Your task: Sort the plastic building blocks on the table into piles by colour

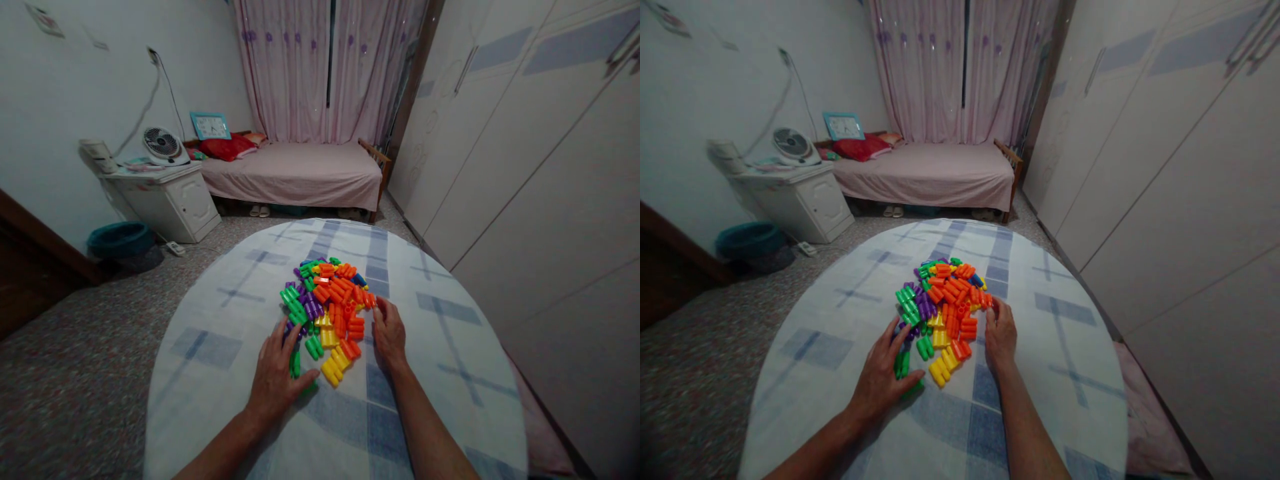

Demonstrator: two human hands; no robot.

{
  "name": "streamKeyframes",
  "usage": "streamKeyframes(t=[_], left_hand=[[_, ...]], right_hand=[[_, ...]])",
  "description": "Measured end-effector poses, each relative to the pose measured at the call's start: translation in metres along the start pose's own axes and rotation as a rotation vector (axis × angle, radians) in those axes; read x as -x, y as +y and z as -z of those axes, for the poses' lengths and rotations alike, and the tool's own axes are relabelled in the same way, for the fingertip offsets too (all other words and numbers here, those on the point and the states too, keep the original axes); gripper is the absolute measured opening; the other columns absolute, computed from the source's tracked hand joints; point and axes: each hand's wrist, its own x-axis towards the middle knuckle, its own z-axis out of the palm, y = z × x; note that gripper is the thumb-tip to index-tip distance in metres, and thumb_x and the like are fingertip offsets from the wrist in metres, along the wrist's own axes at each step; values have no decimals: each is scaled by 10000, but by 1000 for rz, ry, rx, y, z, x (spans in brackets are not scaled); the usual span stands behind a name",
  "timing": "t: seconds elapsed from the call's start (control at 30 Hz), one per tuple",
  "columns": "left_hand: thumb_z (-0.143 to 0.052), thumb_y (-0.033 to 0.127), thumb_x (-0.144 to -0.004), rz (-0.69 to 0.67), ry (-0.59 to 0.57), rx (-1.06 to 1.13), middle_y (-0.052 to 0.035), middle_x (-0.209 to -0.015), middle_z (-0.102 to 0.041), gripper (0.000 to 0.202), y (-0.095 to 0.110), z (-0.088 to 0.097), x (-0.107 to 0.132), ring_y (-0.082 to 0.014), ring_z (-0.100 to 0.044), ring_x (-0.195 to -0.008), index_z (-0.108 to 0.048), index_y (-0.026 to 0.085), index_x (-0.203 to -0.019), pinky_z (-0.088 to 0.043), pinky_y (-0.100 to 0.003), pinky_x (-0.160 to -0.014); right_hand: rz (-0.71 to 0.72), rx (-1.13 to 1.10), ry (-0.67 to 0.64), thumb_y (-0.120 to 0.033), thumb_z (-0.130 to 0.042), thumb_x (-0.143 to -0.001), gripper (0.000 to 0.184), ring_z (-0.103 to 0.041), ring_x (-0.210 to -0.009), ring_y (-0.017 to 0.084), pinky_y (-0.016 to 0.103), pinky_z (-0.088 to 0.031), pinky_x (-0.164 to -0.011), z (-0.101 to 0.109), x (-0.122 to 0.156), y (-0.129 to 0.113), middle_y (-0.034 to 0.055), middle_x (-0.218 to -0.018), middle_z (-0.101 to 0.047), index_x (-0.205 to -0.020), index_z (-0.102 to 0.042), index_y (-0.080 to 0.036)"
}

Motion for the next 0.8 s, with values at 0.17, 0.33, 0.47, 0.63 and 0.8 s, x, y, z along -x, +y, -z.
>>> streamKeyframes(t=[0.17,0.33,0.47,0.63,0.8], left_hand=[[-752,539,-614,-261,-75,-138,-156,-1549,-198,939,11,-7,9,-399,-276,-1379,-399,233,-1429,-342,-551,-1064],[-696,479,-710,-352,-92,-152,-140,-1504,-307,759,36,-12,-4,-344,-352,-1332,-443,271,-1395,-307,-527,-1063],[-653,463,-754,-337,-173,-136,-117,-1310,-520,611,49,-18,-16,-299,-476,-1171,-520,289,-1324,-280,-528,-1048],[-600,360,-780,-306,-173,-161,-104,-1184,-583,466,55,-20,-23,-272,-512,-1082,-578,247,-1231,-281,-534,-1037],[-618,394,-774,-244,-98,-242,-130,-1320,-519,516,52,-21,-21,-330,-437,-1212,-556,223,-1257,-336,-539,-1003]], right_hand=[[18,10,-8,-335,-390,-868,414,-575,-996,219,383,-442,-909,-1,0,2,113,-1105,-619,-1165,-598,-135],[29,1,-7,-320,-395,-859,398,-576,-994,224,395,-444,-913,-1,0,3,107,-1100,-625,-1144,-607,-141],[32,-14,-9,-314,-400,-855,390,-581,-982,222,394,-451,-901,-1,0,4,105,-1086,-627,-1136,-611,-147],[25,-39,-16,-304,-407,-845,387,-586,-968,210,385,-456,-895,-1,0,3,106,-1078,-626,-1137,-608,-146],[27,-30,-4,-302,-418,-832,379,-589,-938,204,374,-460,-875,-1,0,3,101,-1057,-632,-1110,-617,-141]])
